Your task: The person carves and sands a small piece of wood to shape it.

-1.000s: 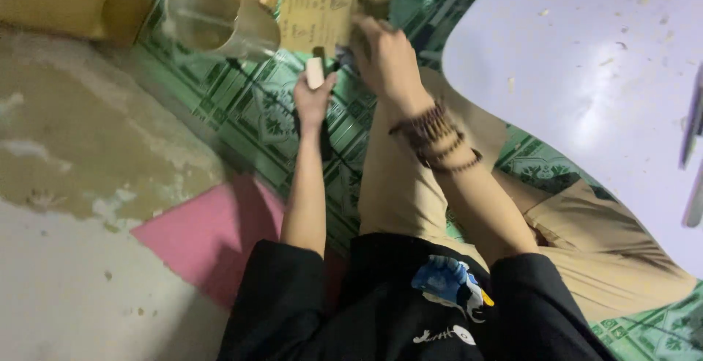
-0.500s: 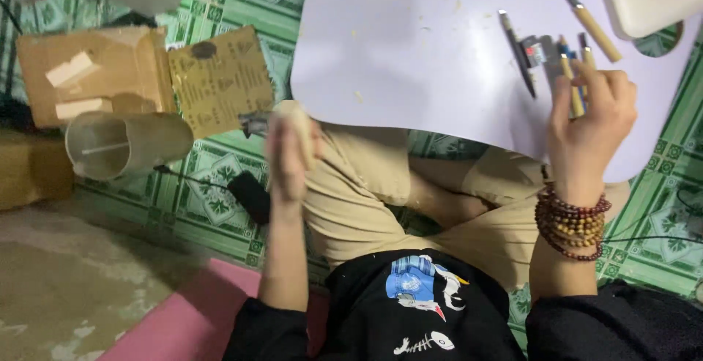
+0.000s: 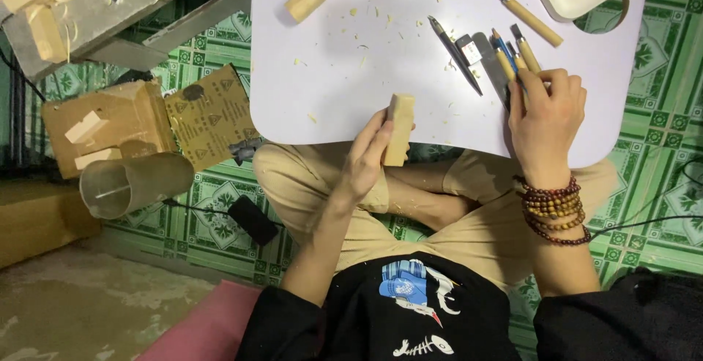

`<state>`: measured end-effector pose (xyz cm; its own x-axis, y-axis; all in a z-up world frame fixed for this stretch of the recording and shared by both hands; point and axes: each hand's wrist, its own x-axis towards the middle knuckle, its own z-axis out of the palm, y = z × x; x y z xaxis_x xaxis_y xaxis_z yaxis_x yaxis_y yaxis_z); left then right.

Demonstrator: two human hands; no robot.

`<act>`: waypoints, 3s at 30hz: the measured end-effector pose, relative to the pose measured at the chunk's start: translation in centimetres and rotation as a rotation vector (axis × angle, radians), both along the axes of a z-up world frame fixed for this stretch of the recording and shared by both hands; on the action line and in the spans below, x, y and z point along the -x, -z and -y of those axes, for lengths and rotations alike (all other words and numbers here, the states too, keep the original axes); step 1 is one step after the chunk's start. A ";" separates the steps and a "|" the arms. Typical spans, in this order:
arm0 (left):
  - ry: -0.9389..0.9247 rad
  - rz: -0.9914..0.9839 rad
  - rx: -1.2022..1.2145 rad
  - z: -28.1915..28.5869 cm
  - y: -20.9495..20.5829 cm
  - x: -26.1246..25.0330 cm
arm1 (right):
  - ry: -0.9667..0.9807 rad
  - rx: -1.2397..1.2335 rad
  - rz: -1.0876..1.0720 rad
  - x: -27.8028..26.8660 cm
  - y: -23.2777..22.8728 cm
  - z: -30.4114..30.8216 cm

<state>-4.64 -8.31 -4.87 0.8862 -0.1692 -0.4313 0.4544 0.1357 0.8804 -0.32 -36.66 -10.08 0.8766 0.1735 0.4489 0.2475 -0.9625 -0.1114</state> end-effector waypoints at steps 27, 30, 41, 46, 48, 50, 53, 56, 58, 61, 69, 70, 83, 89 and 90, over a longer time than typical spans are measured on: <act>0.136 0.993 -0.265 -0.9 -1.7 3.5 | -0.059 -0.087 0.066 -1.5 -1.2 1.0; 0.162 0.967 -0.176 -0.8 0.9 3.3 | -0.065 -0.139 -0.060 -1.8 -0.7 1.9; 0.057 0.433 -0.252 -0.5 -0.9 0.1 | -0.101 -0.322 -0.093 -2.5 -0.3 2.1; 0.075 0.414 -0.128 -0.4 0.3 -1.2 | -0.096 -0.386 -0.006 -1.2 0.5 1.8; 0.031 0.355 0.049 -0.5 2.7 -1.8 | -0.066 -0.417 -0.022 -0.7 0.7 1.6; -0.022 0.346 0.095 -0.1 6.2 -2.4 | -0.059 -0.452 -0.015 -0.5 1.5 2.2; -0.091 0.315 0.174 0.1 7.7 -3.8 | -0.030 -0.477 -0.016 -0.7 1.4 2.0; -0.079 0.283 0.227 0.4 7.0 -4.4 | 0.025 -0.462 -0.011 -0.4 1.2 1.7; -0.058 0.268 0.243 0.5 6.2 -4.9 | 0.051 -0.460 -0.006 -0.7 1.5 1.7; -0.041 0.248 0.299 0.7 5.2 -4.7 | 0.090 -0.479 -0.032 -0.1 2.4 1.7; -0.075 0.458 0.057 0.7 6.0 -5.2 | 0.045 -0.448 0.010 -0.5 1.9 1.6; -0.081 0.445 0.051 0.7 5.6 -4.9 | 0.042 -0.451 -0.005 -0.5 2.0 1.7; -0.036 0.683 -0.171 0.0 3.6 -4.7 | -0.012 -0.489 0.008 -0.6 1.9 1.8; 0.009 0.794 -0.414 -0.4 3.5 -5.2 | -0.022 -0.525 0.011 -0.7 1.5 1.6; 0.009 0.794 -0.443 -0.3 3.9 -5.3 | -0.024 -0.524 0.019 -0.6 1.6 1.8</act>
